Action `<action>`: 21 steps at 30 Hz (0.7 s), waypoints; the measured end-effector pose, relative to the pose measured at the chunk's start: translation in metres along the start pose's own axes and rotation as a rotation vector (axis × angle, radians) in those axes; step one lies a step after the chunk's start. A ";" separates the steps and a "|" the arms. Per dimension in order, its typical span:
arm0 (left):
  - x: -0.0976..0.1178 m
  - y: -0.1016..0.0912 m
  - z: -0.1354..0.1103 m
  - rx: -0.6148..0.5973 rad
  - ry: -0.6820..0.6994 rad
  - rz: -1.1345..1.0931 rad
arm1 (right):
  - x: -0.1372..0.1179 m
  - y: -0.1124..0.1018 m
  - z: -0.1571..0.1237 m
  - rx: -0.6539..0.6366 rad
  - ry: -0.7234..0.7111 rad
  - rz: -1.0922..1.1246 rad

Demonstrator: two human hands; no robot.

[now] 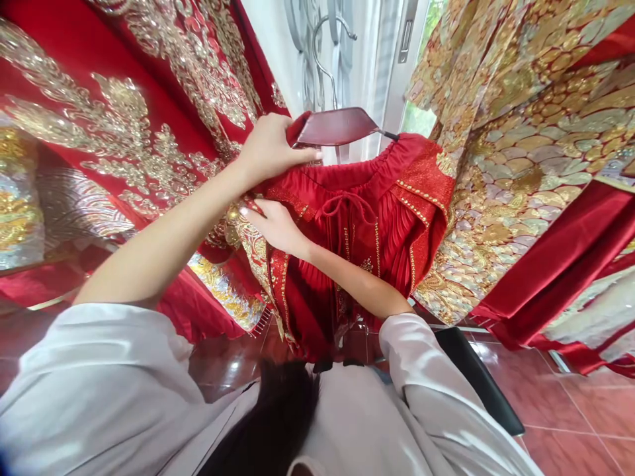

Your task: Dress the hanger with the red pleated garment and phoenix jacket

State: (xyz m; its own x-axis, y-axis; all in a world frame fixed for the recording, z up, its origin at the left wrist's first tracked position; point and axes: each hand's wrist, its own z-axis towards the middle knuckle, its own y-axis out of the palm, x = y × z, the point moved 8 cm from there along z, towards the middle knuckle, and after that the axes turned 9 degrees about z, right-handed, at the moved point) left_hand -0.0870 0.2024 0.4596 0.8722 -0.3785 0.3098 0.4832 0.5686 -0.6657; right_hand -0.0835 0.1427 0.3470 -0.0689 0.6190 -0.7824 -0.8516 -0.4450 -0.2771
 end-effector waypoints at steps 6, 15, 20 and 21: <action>-0.009 0.025 0.017 -0.329 0.039 0.140 | -0.031 -0.081 0.001 0.236 0.041 -0.135; -0.008 0.025 0.013 -0.425 0.036 0.058 | -0.014 -0.137 -0.014 0.493 -0.080 -0.812; -0.021 0.034 0.012 -0.443 -0.008 -0.195 | 0.004 -0.127 -0.002 0.518 -0.054 -0.818; -0.019 0.029 0.015 -0.366 -0.008 -0.243 | 0.004 -0.126 -0.001 0.527 -0.049 -0.799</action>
State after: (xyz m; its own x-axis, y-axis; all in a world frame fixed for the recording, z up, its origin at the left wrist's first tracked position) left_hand -0.0885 0.2369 0.4449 0.7374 -0.4633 0.4915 0.6173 0.1669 -0.7688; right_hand 0.0237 0.2005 0.3781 0.6224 0.6453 -0.4430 -0.7797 0.4617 -0.4230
